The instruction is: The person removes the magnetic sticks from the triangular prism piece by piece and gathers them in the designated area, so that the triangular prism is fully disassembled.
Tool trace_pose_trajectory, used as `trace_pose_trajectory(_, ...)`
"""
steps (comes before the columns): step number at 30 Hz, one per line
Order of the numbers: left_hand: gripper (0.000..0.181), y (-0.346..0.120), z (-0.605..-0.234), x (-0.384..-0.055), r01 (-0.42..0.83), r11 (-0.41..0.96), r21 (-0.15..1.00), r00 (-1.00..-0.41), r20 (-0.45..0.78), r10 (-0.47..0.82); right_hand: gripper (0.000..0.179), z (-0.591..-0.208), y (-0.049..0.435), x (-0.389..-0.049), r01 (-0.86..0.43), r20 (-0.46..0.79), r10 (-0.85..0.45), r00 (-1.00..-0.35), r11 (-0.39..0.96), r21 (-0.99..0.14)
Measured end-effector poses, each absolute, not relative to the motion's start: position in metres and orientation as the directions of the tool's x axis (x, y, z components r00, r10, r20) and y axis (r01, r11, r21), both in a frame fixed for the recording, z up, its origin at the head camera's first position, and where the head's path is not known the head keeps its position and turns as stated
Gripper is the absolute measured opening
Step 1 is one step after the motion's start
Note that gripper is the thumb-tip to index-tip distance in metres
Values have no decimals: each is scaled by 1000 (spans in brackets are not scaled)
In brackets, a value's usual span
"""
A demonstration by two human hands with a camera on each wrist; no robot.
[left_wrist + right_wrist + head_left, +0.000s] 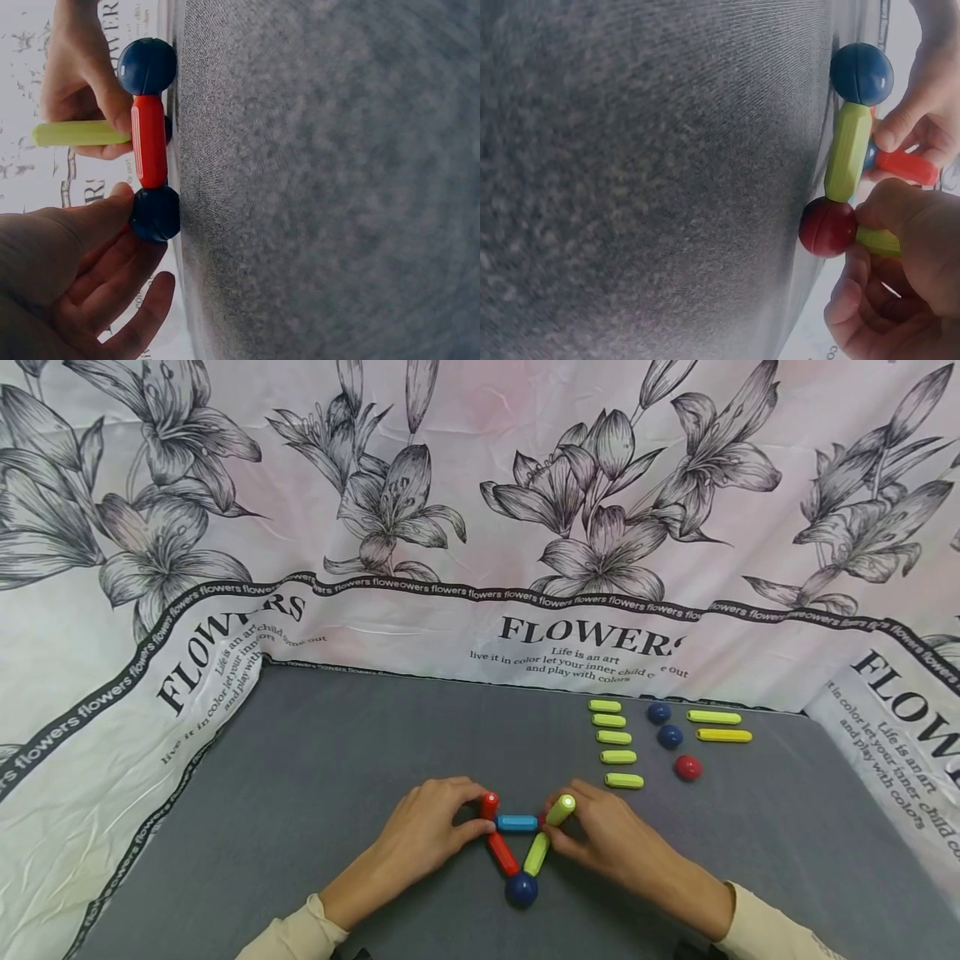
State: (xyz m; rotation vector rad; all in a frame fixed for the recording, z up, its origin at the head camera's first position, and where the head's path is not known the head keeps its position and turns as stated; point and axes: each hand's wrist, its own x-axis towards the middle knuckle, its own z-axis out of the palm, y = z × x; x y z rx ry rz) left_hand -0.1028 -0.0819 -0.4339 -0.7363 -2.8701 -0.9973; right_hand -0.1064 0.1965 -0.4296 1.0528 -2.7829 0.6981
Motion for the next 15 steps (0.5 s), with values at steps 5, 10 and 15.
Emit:
trace_pose_trajectory(5,21,-82,-434,-103,435,687,581,-890,162,427,19,-426,197,-106,-615,204,-593,-779,657,-436)
trace_pose_trajectory(10,21,-81,-433,-103,436,688,580,-889,163,427,19,-418,205,-108,-601,217,-575,-789,644,-473)
trace_pose_trajectory(15,21,-81,-432,-102,435,687,582,-889,155,431,27,-416,228,-108,-640,321,-554,-768,660,-394)
